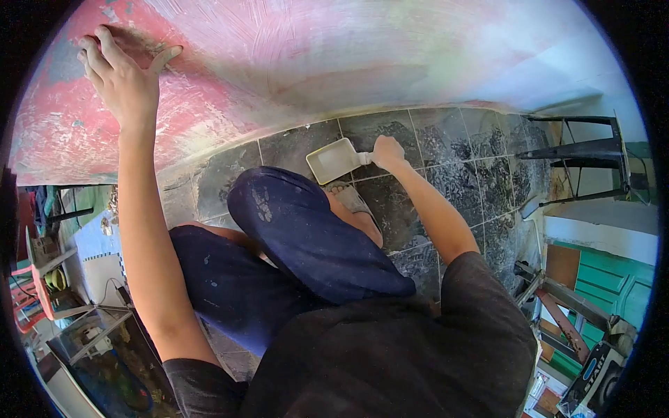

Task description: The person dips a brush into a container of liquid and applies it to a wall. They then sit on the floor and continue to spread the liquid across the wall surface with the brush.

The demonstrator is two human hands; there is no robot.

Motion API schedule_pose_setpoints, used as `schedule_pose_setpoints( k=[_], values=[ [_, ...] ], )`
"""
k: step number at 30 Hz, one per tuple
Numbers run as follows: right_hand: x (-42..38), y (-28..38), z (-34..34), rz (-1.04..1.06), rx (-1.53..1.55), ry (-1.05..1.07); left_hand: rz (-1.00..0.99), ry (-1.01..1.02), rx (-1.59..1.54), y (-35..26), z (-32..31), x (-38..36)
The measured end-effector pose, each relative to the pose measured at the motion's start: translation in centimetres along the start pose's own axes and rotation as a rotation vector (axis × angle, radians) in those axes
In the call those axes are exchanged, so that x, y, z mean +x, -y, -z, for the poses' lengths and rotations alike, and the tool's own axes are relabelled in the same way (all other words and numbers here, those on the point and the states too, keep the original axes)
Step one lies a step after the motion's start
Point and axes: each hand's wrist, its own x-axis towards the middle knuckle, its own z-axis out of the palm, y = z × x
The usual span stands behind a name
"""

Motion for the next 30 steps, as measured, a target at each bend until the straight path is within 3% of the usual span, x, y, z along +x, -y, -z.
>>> schedule_pose_setpoints(
  k=[7, 9, 12, 16, 18, 22, 30],
  values=[
    [-0.7, -0.2, 1.4, 0.008, -0.001, -0.009, -0.008, -0.036, -0.034, 0.2, -0.1, -0.2],
    [-1.0, -0.2, 2.7, 0.005, 0.045, 0.124, -0.007, -0.035, -0.037, 0.3, -0.2, -0.2],
    [-1.1, -0.2, 3.5, 0.045, 0.133, 0.161, 0.003, -0.036, -0.036, 0.3, -0.3, -0.2],
    [-0.8, 0.6, 2.4, 0.087, 0.179, 0.040, 0.015, -0.035, -0.030, 0.1, -0.2, -0.2],
    [-0.2, 1.1, 1.9, 0.038, 0.172, 0.148, 0.015, -0.037, -0.030, 0.2, -0.2, -0.2],
    [0.8, 1.1, 0.2, 0.046, 0.073, 0.093, 0.000, -0.048, -0.033, 0.3, -0.4, -0.3],
    [0.2, -1.3, 2.8, 0.001, 0.129, 0.191, -0.011, -0.049, -0.009, 0.4, -0.4, -0.3]
  ],
)
